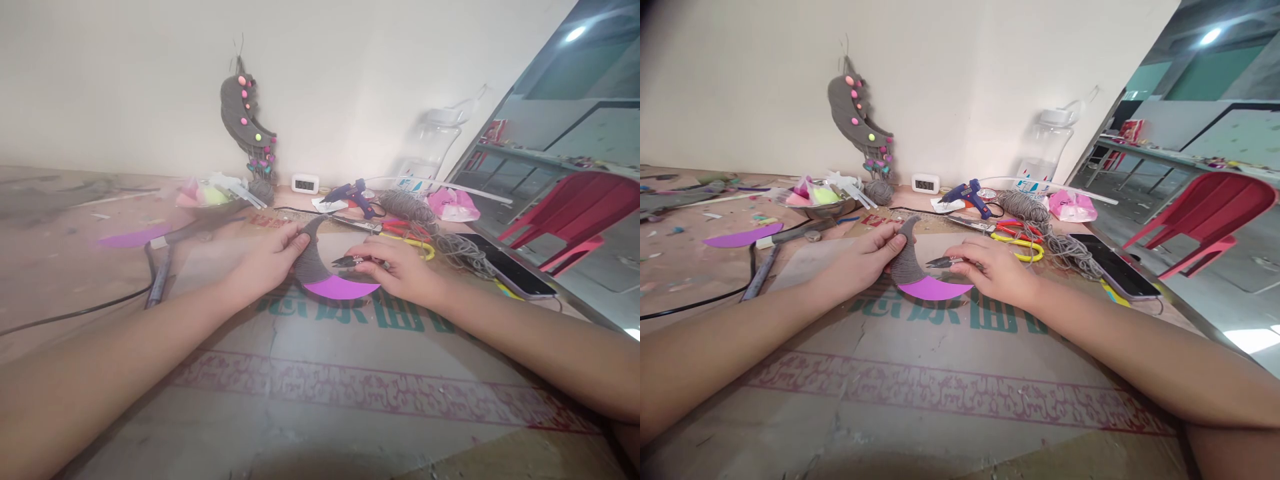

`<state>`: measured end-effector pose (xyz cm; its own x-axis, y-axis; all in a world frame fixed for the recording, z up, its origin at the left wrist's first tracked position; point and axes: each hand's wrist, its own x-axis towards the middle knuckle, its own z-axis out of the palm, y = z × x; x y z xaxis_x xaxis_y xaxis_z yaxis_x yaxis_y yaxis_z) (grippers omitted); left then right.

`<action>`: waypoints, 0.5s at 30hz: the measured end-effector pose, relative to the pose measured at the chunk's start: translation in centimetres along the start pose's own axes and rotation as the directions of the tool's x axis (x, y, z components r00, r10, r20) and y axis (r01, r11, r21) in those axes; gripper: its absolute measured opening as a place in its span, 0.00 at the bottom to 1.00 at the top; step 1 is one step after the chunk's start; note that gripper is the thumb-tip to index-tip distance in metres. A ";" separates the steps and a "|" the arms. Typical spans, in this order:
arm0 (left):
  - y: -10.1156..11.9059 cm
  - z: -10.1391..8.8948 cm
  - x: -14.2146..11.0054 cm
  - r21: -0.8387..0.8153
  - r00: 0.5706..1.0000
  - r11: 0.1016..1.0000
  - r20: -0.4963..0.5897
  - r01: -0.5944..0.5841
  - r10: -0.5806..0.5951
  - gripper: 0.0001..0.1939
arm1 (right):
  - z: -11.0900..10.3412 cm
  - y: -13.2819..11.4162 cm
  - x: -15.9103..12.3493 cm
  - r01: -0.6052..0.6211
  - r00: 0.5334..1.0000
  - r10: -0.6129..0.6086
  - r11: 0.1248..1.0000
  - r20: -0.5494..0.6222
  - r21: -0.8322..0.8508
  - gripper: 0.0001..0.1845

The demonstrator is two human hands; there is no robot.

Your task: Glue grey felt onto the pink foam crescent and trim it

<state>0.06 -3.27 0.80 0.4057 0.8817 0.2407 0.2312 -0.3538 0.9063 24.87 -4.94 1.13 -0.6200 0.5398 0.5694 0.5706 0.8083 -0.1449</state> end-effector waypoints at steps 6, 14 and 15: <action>0.0 0.0 0.0 0.068 0.999 0.997 -0.031 -0.039 0.041 0.14 | 0.0 -0.2 0.3 0.047 0.997 -0.048 0.999 0.058 0.019 0.12; 0.0 0.0 -0.1 0.076 0.999 0.996 -0.032 -0.035 0.038 0.14 | 0.0 -0.1 0.3 0.096 0.993 -0.096 0.995 0.074 0.001 0.12; 0.0 0.0 0.0 0.071 0.999 0.997 -0.024 -0.030 0.032 0.14 | 0.0 -0.1 0.3 0.094 0.993 -0.094 0.996 0.078 -0.002 0.12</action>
<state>0.05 -3.32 0.79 0.3919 0.8772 0.2775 0.2810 -0.4013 0.8718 24.63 -4.80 1.35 -0.7110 0.4781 0.5156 0.5104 0.8553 -0.0892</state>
